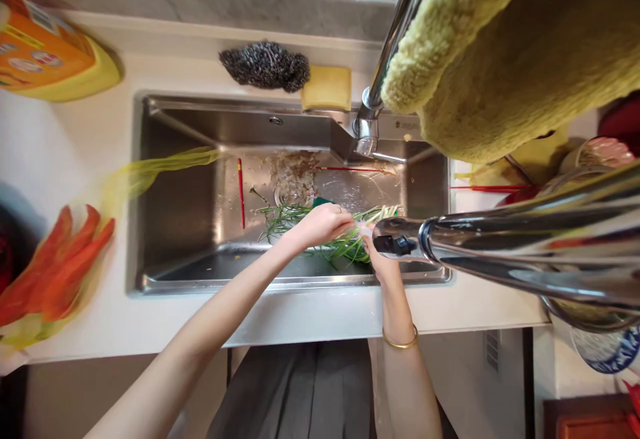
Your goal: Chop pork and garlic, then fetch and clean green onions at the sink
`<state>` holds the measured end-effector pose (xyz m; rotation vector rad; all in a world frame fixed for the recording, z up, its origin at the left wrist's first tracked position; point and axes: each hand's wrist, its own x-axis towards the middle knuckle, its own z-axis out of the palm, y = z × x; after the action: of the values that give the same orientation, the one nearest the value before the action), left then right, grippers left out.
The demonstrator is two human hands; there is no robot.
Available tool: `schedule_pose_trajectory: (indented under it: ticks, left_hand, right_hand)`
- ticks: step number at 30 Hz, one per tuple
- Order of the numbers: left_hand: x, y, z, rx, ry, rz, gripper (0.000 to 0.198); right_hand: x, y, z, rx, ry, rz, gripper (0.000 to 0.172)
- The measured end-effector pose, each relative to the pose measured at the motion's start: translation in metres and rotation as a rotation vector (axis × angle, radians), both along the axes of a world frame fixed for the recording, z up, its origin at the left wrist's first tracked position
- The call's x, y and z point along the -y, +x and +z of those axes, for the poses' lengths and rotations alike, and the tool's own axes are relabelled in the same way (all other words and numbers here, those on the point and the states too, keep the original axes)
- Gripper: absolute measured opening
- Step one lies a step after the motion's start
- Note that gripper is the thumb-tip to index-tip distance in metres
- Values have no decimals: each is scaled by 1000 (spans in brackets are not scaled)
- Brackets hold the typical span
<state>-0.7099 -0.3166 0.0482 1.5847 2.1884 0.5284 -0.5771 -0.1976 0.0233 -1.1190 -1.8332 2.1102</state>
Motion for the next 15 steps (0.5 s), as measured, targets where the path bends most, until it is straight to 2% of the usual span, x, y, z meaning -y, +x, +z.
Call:
schedule_pose_trajectory:
  ticks: [4, 6, 8, 10, 12, 13, 15]
  left_hand:
    - [29, -10, -23, -130, -111, 133, 22]
    - [47, -15, -35, -34, -126, 230, 24]
    - [57, -17, -41, 93, -65, 357, 26]
    - [55, -15, -39, 123, 25, 507, 30]
    - [42, -8, -29, 73, 79, 647, 43]
    - [34, -4, -23, 68, 87, 684, 49]
    - [17, 8, -11, 179, 90, 661, 51]
  right_hand:
    - [-5, -4, 11, -5, -98, -72, 26]
    - [-8, -4, 15, -1, -128, -74, 26]
    - [-10, -4, 18, 0, -180, -50, 26]
    - [-7, -5, 20, 6, -232, -26, 25]
    - [-2, -7, 21, 11, -254, -13, 26]
    - [1, -8, 21, 14, -256, -11, 27]
    - [9, -11, 21, 9, -256, -14, 28]
